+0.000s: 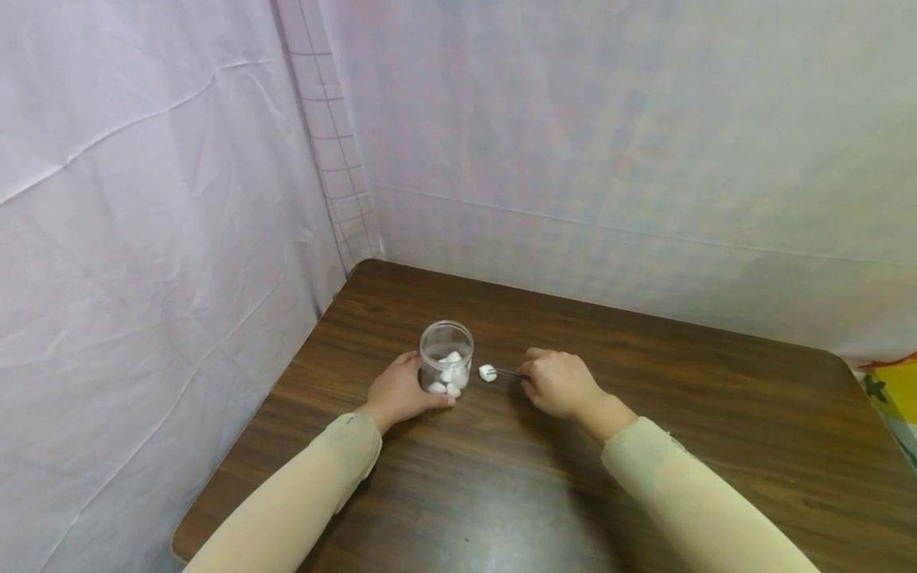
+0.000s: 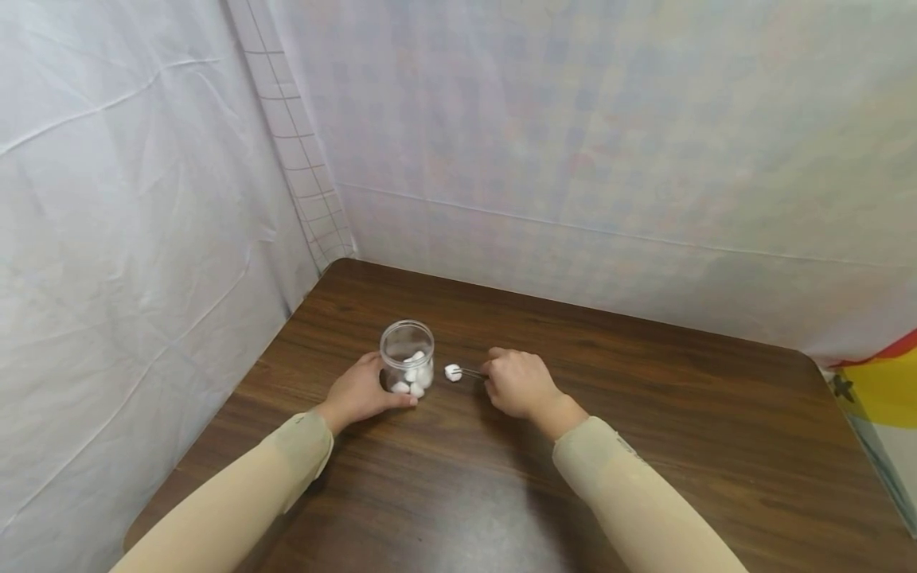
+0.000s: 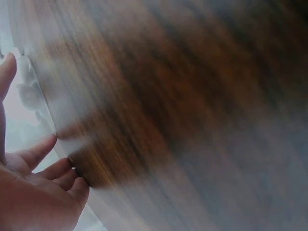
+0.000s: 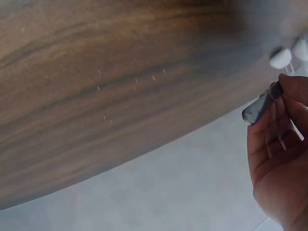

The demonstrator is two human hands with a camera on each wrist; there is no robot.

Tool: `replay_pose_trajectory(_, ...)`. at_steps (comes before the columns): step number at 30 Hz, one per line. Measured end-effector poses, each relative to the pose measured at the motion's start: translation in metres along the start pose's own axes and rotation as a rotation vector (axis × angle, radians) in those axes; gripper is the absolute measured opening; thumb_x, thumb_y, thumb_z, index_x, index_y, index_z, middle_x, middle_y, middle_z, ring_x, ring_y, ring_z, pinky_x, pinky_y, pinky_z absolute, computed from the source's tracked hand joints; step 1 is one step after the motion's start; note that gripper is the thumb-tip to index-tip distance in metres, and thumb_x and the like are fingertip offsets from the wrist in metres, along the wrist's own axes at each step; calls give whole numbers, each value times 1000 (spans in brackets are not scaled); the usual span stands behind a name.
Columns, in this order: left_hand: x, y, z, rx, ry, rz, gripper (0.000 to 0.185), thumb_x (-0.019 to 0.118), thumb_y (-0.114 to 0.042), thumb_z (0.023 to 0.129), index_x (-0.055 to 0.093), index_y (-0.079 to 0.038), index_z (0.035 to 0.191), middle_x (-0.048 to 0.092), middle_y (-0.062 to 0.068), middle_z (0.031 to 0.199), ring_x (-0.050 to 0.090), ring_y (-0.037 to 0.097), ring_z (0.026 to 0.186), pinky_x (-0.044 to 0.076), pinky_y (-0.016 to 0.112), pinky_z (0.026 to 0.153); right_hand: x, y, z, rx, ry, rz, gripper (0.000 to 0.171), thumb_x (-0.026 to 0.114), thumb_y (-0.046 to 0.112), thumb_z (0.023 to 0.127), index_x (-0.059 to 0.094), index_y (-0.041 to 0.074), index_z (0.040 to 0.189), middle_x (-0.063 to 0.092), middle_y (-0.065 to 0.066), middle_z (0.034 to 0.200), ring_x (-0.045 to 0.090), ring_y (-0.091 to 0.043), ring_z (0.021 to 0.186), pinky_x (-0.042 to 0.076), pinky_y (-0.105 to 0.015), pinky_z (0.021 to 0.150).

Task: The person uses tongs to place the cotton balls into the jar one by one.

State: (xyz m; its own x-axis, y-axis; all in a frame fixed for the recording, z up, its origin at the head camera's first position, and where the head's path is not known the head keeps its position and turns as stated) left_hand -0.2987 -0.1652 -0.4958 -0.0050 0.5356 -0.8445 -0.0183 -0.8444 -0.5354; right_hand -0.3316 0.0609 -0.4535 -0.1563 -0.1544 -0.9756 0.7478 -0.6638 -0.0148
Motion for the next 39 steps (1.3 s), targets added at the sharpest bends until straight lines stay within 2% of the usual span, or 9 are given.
replay_pose_trajectory(8, 0, 0, 0, -1, -3, -5, 91, 85, -61, 68, 58, -12, 140, 48, 13, 148, 46, 30, 133, 43, 52, 103, -2, 1, -1, -20, 17, 5, 17, 74, 15, 83, 77, 11, 100, 64, 0, 92, 67, -22, 75, 56, -40, 56)
replay_pose_trajectory(19, -1, -2, -1, 3, -5, -1, 91, 84, -61, 68, 57, -10, 139, 48, 13, 147, 46, 31, 133, 43, 51, 103, -1, 5, -2, -47, 9, -14, 16, 74, 13, 83, 77, 11, 98, 67, -2, 96, 69, -25, 79, 57, -41, 58)
replay_pose_trajectory(31, 0, -2, -2, 1, 5, 0, 91, 84, -60, 69, 57, -10, 140, 48, 13, 147, 46, 31, 133, 43, 52, 103, 2, 1, -2, -47, -38, -74, 14, 70, 13, 80, 77, 14, 91, 59, 3, 85, 63, -19, 68, 48, -36, 44)
replay_pose_trajectory(39, -2, -2, -2, 6, -4, -5, 90, 84, -60, 70, 57, -10, 140, 48, 14, 148, 46, 31, 134, 43, 52, 103, -5, -5, -6, -25, -73, -82, 12, 70, 14, 80, 77, 15, 90, 59, 4, 84, 63, -18, 69, 47, -35, 43)
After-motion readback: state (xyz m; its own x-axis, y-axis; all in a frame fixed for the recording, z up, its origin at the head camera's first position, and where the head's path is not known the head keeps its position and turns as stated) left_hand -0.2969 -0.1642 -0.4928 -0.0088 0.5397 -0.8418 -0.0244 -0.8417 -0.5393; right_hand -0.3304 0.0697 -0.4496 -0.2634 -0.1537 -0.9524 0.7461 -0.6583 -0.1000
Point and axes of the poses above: each hand's wrist, its own z-axis towards the middle knuckle, its own x-axis out of the palm, y = z × x, the point moved 8 cm from there along z, towards the middle knuckle
